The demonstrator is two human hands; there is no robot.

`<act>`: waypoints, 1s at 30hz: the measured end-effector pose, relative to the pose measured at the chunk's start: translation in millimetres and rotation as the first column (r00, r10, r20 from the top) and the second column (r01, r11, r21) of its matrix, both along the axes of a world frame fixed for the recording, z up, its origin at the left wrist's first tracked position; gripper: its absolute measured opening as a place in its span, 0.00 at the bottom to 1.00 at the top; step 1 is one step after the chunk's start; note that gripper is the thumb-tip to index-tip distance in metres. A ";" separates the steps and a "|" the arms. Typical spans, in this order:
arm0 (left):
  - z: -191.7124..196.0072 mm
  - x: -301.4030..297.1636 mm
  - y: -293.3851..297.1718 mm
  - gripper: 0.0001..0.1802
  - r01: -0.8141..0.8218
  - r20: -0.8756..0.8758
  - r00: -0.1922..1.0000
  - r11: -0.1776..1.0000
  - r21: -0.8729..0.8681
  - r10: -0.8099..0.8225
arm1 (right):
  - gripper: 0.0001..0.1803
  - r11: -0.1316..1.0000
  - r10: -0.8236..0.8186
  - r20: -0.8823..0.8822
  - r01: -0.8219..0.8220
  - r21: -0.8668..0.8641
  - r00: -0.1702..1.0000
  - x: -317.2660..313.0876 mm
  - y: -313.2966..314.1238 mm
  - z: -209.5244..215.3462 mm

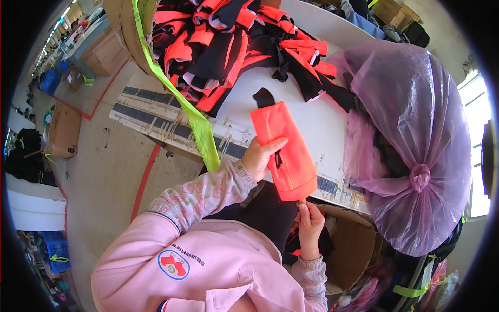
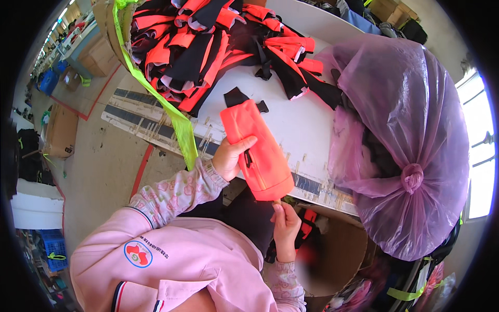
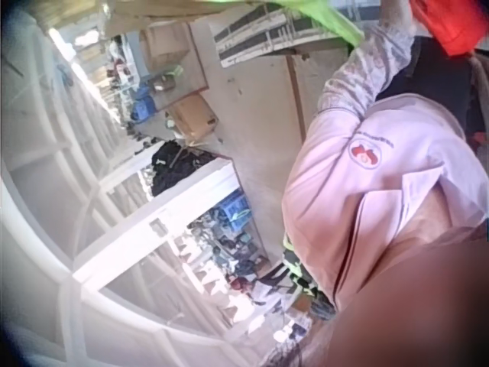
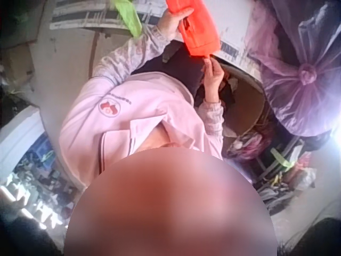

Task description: Assembling components of high-visibility life jackets, specifically inserting foam or padding into fabric straps.

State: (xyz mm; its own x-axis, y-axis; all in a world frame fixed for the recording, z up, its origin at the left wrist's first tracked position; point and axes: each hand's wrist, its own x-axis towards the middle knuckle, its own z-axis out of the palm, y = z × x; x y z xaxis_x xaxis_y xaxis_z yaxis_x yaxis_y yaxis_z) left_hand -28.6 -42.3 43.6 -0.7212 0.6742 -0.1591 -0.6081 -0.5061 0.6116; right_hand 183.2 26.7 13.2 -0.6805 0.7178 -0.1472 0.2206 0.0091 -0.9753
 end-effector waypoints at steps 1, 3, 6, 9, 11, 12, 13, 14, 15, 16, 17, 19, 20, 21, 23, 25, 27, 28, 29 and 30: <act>-3.4 -3.8 -2.0 0.12 0.004 0.008 1.000 1.000 0.021 -0.004 | 0.09 1.000 -0.003 0.011 0.003 -0.030 1.000 -3.4 0.7 -1.3; -6.8 -8.2 -5.6 0.12 0.007 0.001 1.000 1.000 -0.001 -0.007 | 0.09 0.998 0.011 -0.001 -0.011 -0.060 1.000 -6.8 -2.0 1.4; -7.6 -5.2 -7.8 0.12 -0.001 -0.009 1.000 0.999 -0.044 0.000 | 0.10 0.995 0.051 0.002 -0.051 -0.088 0.999 -4.8 -0.4 3.4; -9.4 2.3 -4.8 0.11 -0.015 -0.021 1.000 0.997 -0.075 0.013 | 0.08 0.990 0.114 0.037 -0.111 -0.090 0.993 14.6 16.8 3.5; -6.7 -2.6 -0.5 0.11 -0.011 -0.028 1.000 0.996 -0.084 0.009 | 0.10 0.985 0.094 0.120 -0.110 0.136 0.988 53.3 39.2 -11.0; -0.3 -14.1 3.4 0.12 -0.010 0.023 1.000 1.000 -0.017 0.010 | 0.11 0.992 -0.016 0.167 -0.005 0.124 0.986 84.1 53.3 -17.4; 8.4 -24.4 6.4 0.13 -0.020 0.074 0.997 0.999 0.047 0.016 | 0.13 0.989 -0.116 0.213 0.093 0.115 0.970 118.0 66.5 -22.2; 20.3 -29.5 9.4 0.13 -0.038 -0.011 0.999 0.997 0.071 0.039 | 0.16 0.957 -0.243 0.217 0.198 0.211 0.946 151.2 78.9 -30.9; 23.0 -25.0 16.9 0.13 -0.032 -0.007 0.999 0.997 0.074 0.033 | 0.18 0.878 -0.449 0.145 0.405 0.256 0.882 178.6 86.0 -34.3; 23.3 -17.0 28.3 0.13 -0.001 -0.031 1.000 0.996 0.090 0.003 | 0.19 0.793 -0.572 0.098 0.518 0.322 0.814 202.5 92.6 -32.3; 23.3 -8.4 40.2 0.12 0.034 -0.053 0.998 0.994 0.104 -0.028 | 0.19 0.687 -0.682 0.044 0.619 0.380 0.730 219.4 96.9 -22.3; 12.9 46.7 53.3 0.13 0.332 -0.214 0.921 0.943 -0.008 -0.326 | 0.20 0.624 -0.658 -0.115 0.624 0.470 0.744 230.2 104.4 -5.4; 8.2 65.4 55.2 0.17 0.488 -0.540 0.587 0.796 -0.359 -0.603 | 0.20 0.601 -0.707 -0.109 0.675 0.427 0.699 218.6 101.1 9.9; 17.0 92.2 60.2 0.21 0.747 -0.441 0.553 0.655 -0.114 -0.707 | 0.20 0.602 -0.705 -0.116 0.677 0.423 0.699 212.3 102.8 13.5; -7.1 99.0 57.7 0.23 0.811 -0.395 0.351 0.487 -0.324 -0.849 | 0.20 0.652 -0.663 -0.102 0.639 0.409 0.742 203.0 109.8 17.3; -11.0 68.7 67.9 0.22 0.693 -0.488 0.297 0.536 -0.481 -0.821 | 0.18 0.719 -0.589 0.004 0.522 0.459 0.808 192.3 110.3 18.2; -26.5 25.0 82.3 0.14 0.540 -0.360 0.606 0.700 -0.467 -0.709 | 0.16 0.788 -0.481 0.152 0.350 0.506 0.863 169.9 118.3 15.8; -43.9 -3.8 92.9 0.12 0.393 -0.402 0.701 0.789 -0.472 -0.589 | 0.13 0.817 -0.429 0.256 0.252 0.518 0.866 155.1 123.0 18.8; -43.8 -30.8 104.2 0.10 0.226 -0.461 0.731 0.816 -0.532 -0.503 | 0.13 0.817 -0.436 0.251 0.264 0.512 0.864 141.2 129.4 17.8; -53.8 -60.7 117.8 0.15 0.086 -0.504 0.739 0.804 -0.588 -0.447 | 0.12 0.807 -0.373 0.257 0.175 0.565 0.891 124.3 136.6 14.8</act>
